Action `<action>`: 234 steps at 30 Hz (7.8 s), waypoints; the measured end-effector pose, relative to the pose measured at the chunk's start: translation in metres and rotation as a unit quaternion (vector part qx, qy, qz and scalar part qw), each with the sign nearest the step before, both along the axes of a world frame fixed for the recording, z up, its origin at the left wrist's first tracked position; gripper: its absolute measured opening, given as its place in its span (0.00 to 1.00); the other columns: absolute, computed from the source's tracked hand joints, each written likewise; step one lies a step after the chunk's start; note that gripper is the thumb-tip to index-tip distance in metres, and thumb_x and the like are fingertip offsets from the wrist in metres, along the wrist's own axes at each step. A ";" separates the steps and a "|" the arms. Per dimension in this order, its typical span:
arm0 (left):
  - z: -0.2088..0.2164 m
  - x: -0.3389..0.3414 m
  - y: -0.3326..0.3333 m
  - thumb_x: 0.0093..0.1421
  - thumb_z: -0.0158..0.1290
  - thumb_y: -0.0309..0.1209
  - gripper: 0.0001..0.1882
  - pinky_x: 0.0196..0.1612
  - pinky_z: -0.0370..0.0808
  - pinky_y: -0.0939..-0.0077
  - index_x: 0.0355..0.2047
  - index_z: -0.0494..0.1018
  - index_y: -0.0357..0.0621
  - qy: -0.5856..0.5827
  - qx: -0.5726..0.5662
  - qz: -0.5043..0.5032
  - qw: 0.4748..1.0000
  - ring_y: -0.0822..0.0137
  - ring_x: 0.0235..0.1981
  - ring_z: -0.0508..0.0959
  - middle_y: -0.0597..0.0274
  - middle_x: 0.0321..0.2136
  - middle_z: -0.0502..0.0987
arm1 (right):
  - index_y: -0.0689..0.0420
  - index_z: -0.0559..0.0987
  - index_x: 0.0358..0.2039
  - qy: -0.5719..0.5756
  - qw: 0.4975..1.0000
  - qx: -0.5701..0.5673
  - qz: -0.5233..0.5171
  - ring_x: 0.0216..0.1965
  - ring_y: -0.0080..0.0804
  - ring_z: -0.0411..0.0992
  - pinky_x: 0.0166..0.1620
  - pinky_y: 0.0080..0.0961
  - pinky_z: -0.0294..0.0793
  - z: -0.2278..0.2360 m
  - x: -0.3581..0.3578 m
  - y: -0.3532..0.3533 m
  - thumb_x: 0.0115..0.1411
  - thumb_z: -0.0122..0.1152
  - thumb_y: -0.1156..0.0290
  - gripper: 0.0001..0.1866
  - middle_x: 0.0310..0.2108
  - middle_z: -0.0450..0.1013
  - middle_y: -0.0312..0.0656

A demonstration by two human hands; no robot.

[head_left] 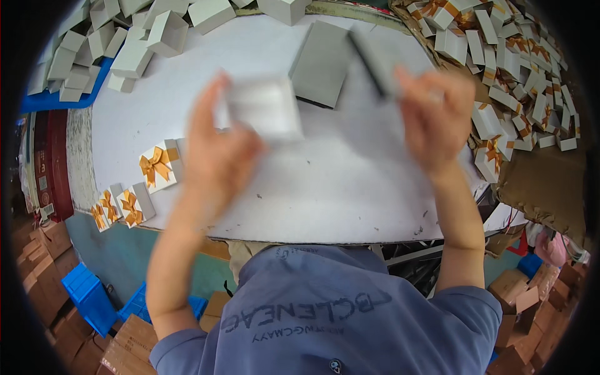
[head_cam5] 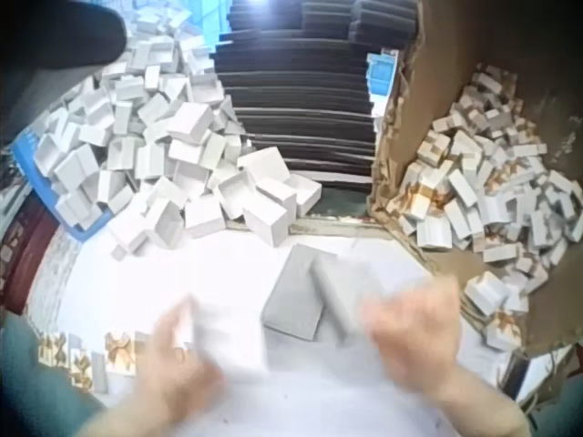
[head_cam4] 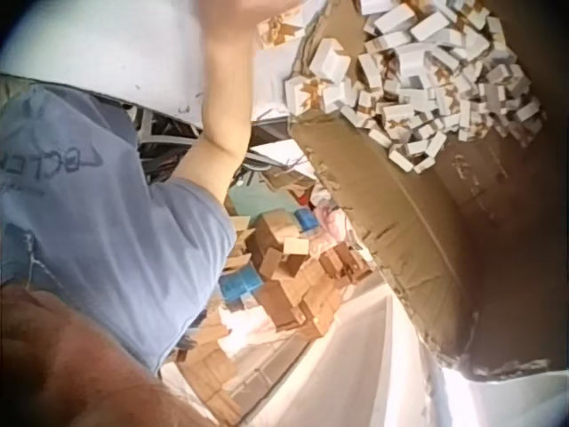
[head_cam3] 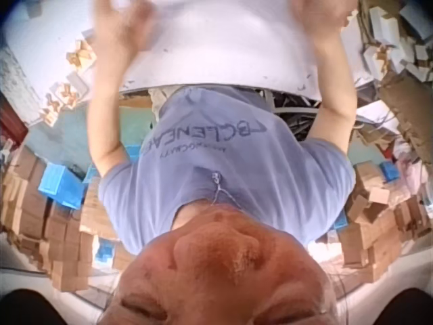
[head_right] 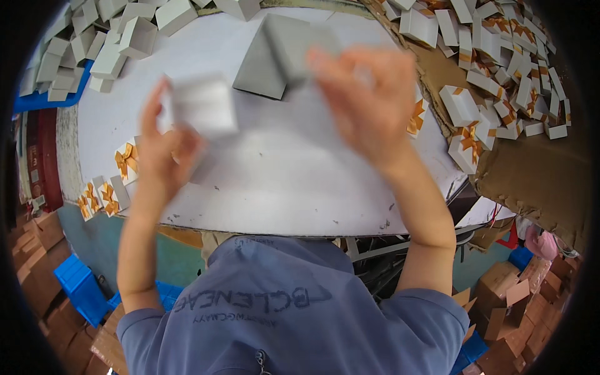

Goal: Assembling small gift boxes by inserting foam pads and closing them with decorative bowed lids.

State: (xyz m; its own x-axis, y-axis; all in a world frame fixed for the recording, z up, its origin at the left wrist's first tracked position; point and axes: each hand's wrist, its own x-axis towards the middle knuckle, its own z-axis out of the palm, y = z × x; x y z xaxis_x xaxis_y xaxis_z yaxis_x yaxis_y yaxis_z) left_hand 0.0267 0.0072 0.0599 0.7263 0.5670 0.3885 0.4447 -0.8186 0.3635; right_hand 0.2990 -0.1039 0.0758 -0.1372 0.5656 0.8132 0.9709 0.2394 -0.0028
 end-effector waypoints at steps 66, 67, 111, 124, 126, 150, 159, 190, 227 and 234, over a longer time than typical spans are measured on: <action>-0.034 0.027 0.003 0.39 0.66 0.38 0.39 0.46 0.65 0.63 0.48 0.59 0.33 0.050 -0.138 0.013 0.989 0.50 0.41 0.66 0.46 0.41 0.65 | 0.54 0.78 0.42 0.213 0.958 -0.182 0.065 0.48 0.47 0.67 0.48 0.41 0.67 -0.028 -0.009 0.063 0.52 0.52 0.73 0.16 0.46 0.69 0.52; -0.036 0.034 -0.008 0.39 0.66 0.38 0.44 0.47 0.65 0.62 0.51 0.55 0.33 0.011 -0.138 0.009 0.990 0.50 0.43 0.65 0.45 0.43 0.64 | 0.55 0.79 0.37 0.118 0.969 -0.181 0.120 0.41 0.40 0.68 0.40 0.36 0.67 -0.024 -0.020 0.047 0.48 0.54 0.72 0.14 0.40 0.71 0.46; 0.040 0.005 -0.008 0.38 0.65 0.41 0.47 0.55 0.59 0.58 0.57 0.56 0.36 0.353 -0.023 -0.009 0.935 0.50 0.53 0.64 0.49 0.52 0.64 | 0.59 0.68 0.49 0.114 0.932 -0.327 0.110 0.49 0.40 0.64 0.51 0.37 0.60 -0.039 -0.023 0.044 0.46 0.63 0.68 0.28 0.48 0.66 0.46; -0.012 0.097 0.178 0.38 0.67 0.44 0.53 0.46 0.70 0.61 0.60 0.52 0.36 0.204 -0.045 0.165 0.964 0.46 0.44 0.71 0.40 0.47 0.67 | 0.57 0.75 0.42 0.025 0.919 -0.351 0.176 0.41 0.33 0.65 0.43 0.29 0.65 -0.056 -0.048 -0.018 0.43 0.62 0.71 0.22 0.39 0.67 0.40; -0.017 0.082 0.153 0.37 0.67 0.42 0.50 0.42 0.73 0.65 0.59 0.54 0.42 0.116 0.014 0.082 0.990 0.51 0.42 0.73 0.46 0.46 0.66 | 0.57 0.77 0.39 0.031 0.932 -0.306 0.193 0.38 0.33 0.67 0.39 0.28 0.68 -0.054 -0.036 -0.018 0.43 0.61 0.74 0.18 0.36 0.68 0.40; -0.022 0.039 -0.017 0.48 0.59 0.29 0.18 0.54 0.59 0.58 0.41 0.75 0.55 0.094 -0.110 -0.285 0.948 0.49 0.55 0.60 0.60 0.60 0.56 | 0.49 0.71 0.50 -0.110 0.923 -0.154 -0.335 0.55 0.46 0.58 0.54 0.37 0.59 -0.018 0.174 0.068 0.43 0.68 0.56 0.33 0.51 0.63 0.49; -0.063 0.064 -0.028 0.42 0.64 0.30 0.44 0.52 0.66 0.58 0.59 0.53 0.44 -0.283 -0.308 -0.233 0.878 0.39 0.54 0.61 0.37 0.57 0.53 | 0.52 0.72 0.50 0.316 0.862 -0.364 0.157 0.46 0.46 0.67 0.49 0.35 0.65 -0.049 -0.018 -0.032 0.38 0.71 0.68 0.34 0.52 0.61 0.50; -0.019 0.095 0.026 0.37 0.61 0.28 0.38 0.47 0.64 0.71 0.48 0.56 0.37 -0.026 -0.418 0.049 0.907 0.52 0.41 0.69 0.47 0.41 0.64 | 0.53 0.78 0.27 0.067 0.994 -0.079 -0.040 0.30 0.31 0.68 0.35 0.31 0.65 -0.025 0.037 0.023 0.49 0.56 0.74 0.04 0.24 0.69 0.35; -0.039 0.082 -0.018 0.33 0.68 0.25 0.63 0.51 0.68 0.62 0.62 0.35 0.49 -0.055 -0.301 -0.262 0.915 0.43 0.51 0.65 0.42 0.60 0.49 | 0.63 0.75 0.39 0.374 0.830 -0.412 0.047 0.33 0.38 0.70 0.35 0.31 0.69 -0.041 -0.017 -0.006 0.55 0.56 0.66 0.15 0.30 0.73 0.43; -0.027 0.082 -0.031 0.36 0.66 0.32 0.47 0.54 0.62 0.59 0.57 0.56 0.36 0.107 -0.136 -0.226 0.958 0.48 0.56 0.59 0.44 0.55 0.58 | 0.56 0.72 0.45 0.197 0.923 -0.331 -0.004 0.44 0.39 0.65 0.46 0.35 0.62 -0.057 -0.034 -0.024 0.52 0.57 0.66 0.19 0.43 0.69 0.40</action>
